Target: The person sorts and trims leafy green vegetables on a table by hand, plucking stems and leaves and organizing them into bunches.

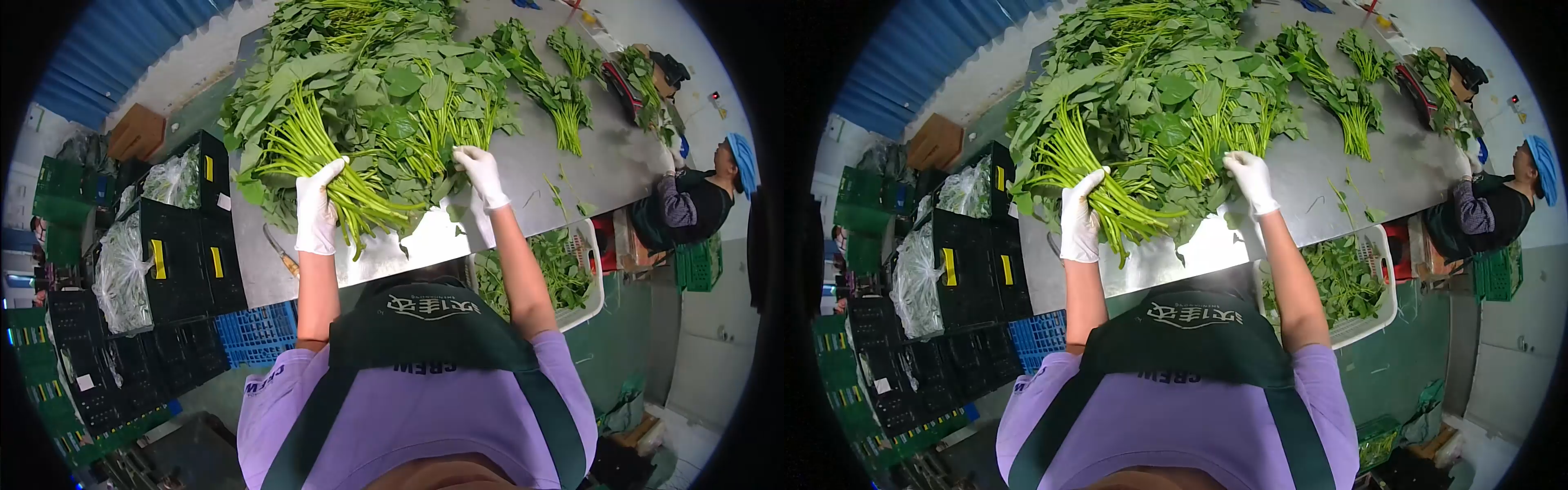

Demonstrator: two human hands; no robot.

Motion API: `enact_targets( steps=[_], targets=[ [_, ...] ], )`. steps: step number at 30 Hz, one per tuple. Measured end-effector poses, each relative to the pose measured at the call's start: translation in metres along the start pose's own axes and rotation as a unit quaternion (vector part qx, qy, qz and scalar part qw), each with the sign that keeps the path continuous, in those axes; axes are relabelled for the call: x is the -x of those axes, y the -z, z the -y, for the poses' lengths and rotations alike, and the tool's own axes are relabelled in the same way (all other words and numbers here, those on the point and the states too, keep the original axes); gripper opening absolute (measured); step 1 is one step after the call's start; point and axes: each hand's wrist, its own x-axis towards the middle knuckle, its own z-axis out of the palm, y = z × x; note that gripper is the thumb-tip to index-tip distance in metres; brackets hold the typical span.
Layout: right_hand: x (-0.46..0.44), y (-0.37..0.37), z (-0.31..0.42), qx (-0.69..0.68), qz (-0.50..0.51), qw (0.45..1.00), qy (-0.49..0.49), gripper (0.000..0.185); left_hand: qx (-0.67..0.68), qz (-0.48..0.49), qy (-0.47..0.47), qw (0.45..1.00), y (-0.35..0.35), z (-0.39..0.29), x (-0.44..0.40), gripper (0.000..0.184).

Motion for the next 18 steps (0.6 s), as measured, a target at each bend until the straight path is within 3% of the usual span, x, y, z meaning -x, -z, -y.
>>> enact_targets(
  steps=[2,4,6,8,10,13,15,18],
  targets=[
    [-0.021,-0.016,0.017,0.316,0.009,0.947,0.058,0.037,0.02,0.015,-0.034,0.999,0.001,0.0,0.004,0.021],
    [-0.041,-0.032,0.017,0.451,0.025,0.891,0.035,0.043,0.036,-0.007,-0.016,0.999,0.005,-0.001,0.007,0.022],
    [-0.059,-0.04,0.013,0.493,0.063,0.868,-0.012,0.042,0.049,-0.018,-0.018,0.998,0.01,-0.004,0.008,0.022],
    [-0.06,-0.039,0.023,0.48,0.074,0.873,0.042,0.043,0.048,-0.031,-0.032,0.998,0.017,-0.005,0.008,0.022],
    [-0.067,-0.033,0.033,0.493,0.063,0.868,0.024,0.036,0.033,-0.042,-0.054,0.997,0.022,-0.003,0.007,0.023],
    [-0.065,-0.005,0.062,0.193,0.11,0.971,-0.087,0.025,0.024,-0.039,-0.055,0.997,0.026,-0.002,0.006,0.02],
    [-0.058,0.017,0.083,0.037,0.183,0.974,-0.131,0.024,0.028,-0.046,-0.049,0.997,0.022,-0.003,0.006,0.017],
    [-0.042,0.041,0.099,-0.175,0.253,0.931,-0.195,0.03,0.045,-0.024,-0.055,0.997,0.017,-0.004,0.007,0.015]
  ],
)
